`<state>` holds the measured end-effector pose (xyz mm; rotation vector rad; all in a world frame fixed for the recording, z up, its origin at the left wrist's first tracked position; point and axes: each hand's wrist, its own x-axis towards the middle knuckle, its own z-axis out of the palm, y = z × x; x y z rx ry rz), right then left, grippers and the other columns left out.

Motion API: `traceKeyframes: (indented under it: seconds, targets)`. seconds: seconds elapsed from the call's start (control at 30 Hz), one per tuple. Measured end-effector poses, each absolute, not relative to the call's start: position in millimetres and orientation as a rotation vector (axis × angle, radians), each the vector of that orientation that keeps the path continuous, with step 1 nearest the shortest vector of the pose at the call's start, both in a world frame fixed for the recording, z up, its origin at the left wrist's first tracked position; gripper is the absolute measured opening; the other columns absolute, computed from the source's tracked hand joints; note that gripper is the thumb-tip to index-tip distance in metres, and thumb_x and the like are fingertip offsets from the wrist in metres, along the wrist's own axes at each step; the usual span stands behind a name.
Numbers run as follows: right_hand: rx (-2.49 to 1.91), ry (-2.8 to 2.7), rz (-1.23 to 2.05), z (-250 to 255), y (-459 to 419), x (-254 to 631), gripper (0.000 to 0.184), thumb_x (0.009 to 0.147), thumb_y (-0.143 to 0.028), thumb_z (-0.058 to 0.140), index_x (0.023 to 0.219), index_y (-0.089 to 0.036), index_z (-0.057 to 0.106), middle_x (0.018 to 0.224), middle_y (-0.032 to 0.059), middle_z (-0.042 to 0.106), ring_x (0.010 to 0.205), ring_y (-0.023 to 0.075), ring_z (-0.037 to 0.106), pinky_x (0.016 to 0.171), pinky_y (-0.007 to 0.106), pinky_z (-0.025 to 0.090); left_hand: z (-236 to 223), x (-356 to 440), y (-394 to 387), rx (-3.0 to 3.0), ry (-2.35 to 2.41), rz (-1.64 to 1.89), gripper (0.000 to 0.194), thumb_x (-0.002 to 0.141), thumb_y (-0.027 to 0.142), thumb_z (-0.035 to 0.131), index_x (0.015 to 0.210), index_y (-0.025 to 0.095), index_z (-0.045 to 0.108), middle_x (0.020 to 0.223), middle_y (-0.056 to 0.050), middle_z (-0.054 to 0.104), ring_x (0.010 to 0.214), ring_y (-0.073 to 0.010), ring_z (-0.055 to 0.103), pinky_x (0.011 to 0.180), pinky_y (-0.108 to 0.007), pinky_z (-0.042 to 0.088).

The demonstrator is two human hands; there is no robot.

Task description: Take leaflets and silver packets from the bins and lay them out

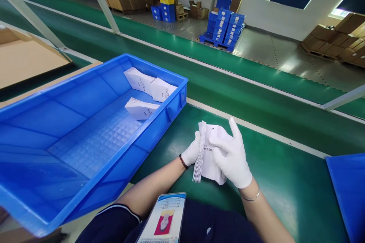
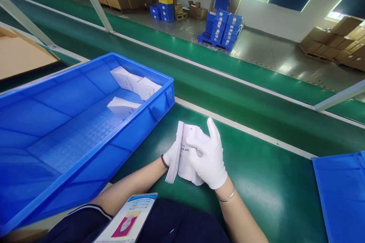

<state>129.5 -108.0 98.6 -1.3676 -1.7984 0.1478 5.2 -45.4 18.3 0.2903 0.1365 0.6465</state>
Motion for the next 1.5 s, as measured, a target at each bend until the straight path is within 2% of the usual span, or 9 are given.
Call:
traceKeyframes:
  seconds: [0.1,0.2,0.27,0.5,0.6,0.73,0.83,1.1,1.5]
  targets:
    - [-1.417,-1.783,0.116,100,-109,129,0.016,0.083,-0.031,0.063,0.093,-0.027,0.075,0.161,-0.0122,0.003,0.140,0.0446,0.024,0.108,0.063,0.034,18,7,-46,0.319,0.160,0.684,0.057,0.097,0.050,0.037,0.125,0.007,0.062,0.114,-0.015,0.070,0.123,-0.0283,0.056,0.111,-0.039,0.035]
    - [-1.460,-1.740,0.134,99,-111,128,0.036,0.074,-0.054,0.078,0.092,-0.023,0.074,0.162,-0.0037,0.004,0.135,0.0517,0.029,0.102,0.066,0.040,19,9,-46,0.315,0.154,0.682,0.063,0.095,0.058,0.037,0.123,0.009,0.064,0.116,-0.016,0.069,0.121,-0.0302,0.057,0.111,-0.044,0.035]
    - [-1.475,-1.721,0.138,99,-112,127,0.044,0.068,-0.059,0.082,0.092,-0.024,0.073,0.161,-0.0011,0.006,0.134,0.0522,0.031,0.100,0.067,0.042,21,10,-47,0.315,0.152,0.677,0.064,0.095,0.060,0.038,0.122,0.009,0.065,0.117,-0.017,0.068,0.122,-0.0311,0.057,0.111,-0.046,0.034]
    - [-1.489,-1.725,0.225,105,-115,125,0.032,0.070,-0.046,0.081,0.094,-0.026,0.072,0.161,0.0002,0.011,0.135,0.0507,0.029,0.099,0.065,0.044,19,11,-48,0.331,0.139,0.720,0.068,0.095,0.063,0.034,0.124,0.010,0.065,0.122,-0.016,0.066,0.126,-0.0305,0.054,0.113,-0.045,0.034]
    - [-1.486,-1.732,0.232,106,-116,126,0.031,0.069,-0.044,0.082,0.093,-0.027,0.073,0.159,0.0016,0.019,0.138,0.0486,0.026,0.102,0.062,0.041,19,11,-48,0.323,0.151,0.723,0.068,0.094,0.063,0.036,0.124,0.009,0.064,0.121,-0.017,0.067,0.126,-0.0302,0.054,0.114,-0.044,0.033]
    - [-1.465,-1.739,0.238,105,-115,126,0.031,0.071,-0.043,0.081,0.093,-0.023,0.074,0.161,0.0049,0.013,0.139,0.0455,0.026,0.105,0.061,0.036,18,9,-48,0.322,0.153,0.716,0.067,0.093,0.064,0.039,0.125,0.010,0.063,0.122,-0.015,0.067,0.126,-0.0289,0.054,0.114,-0.041,0.032]
    - [-1.457,-1.748,0.242,104,-115,126,0.031,0.072,-0.045,0.080,0.093,-0.023,0.075,0.160,0.0062,0.017,0.141,0.0440,0.022,0.105,0.064,0.036,17,7,-46,0.300,0.162,0.684,0.068,0.093,0.065,0.036,0.122,0.011,0.064,0.121,-0.014,0.067,0.126,-0.0267,0.054,0.114,-0.039,0.032]
    - [-1.442,-1.762,0.248,102,-115,129,0.032,0.075,-0.051,0.078,0.095,-0.027,0.075,0.160,-0.0040,0.011,0.138,0.0454,0.027,0.109,0.062,0.035,11,6,-45,0.275,0.193,0.698,0.066,0.094,0.063,0.036,0.124,0.010,0.063,0.124,-0.013,0.066,0.126,-0.0253,0.054,0.114,-0.038,0.033]
    - [-1.429,-1.781,0.258,104,-116,128,0.024,0.076,-0.037,0.078,0.096,-0.026,0.074,0.161,-0.0018,0.010,0.138,0.0449,0.028,0.108,0.064,0.036,14,7,-48,0.295,0.259,0.697,0.067,0.090,0.067,0.042,0.122,0.012,0.064,0.126,-0.012,0.065,0.127,-0.0254,0.054,0.111,-0.036,0.039]
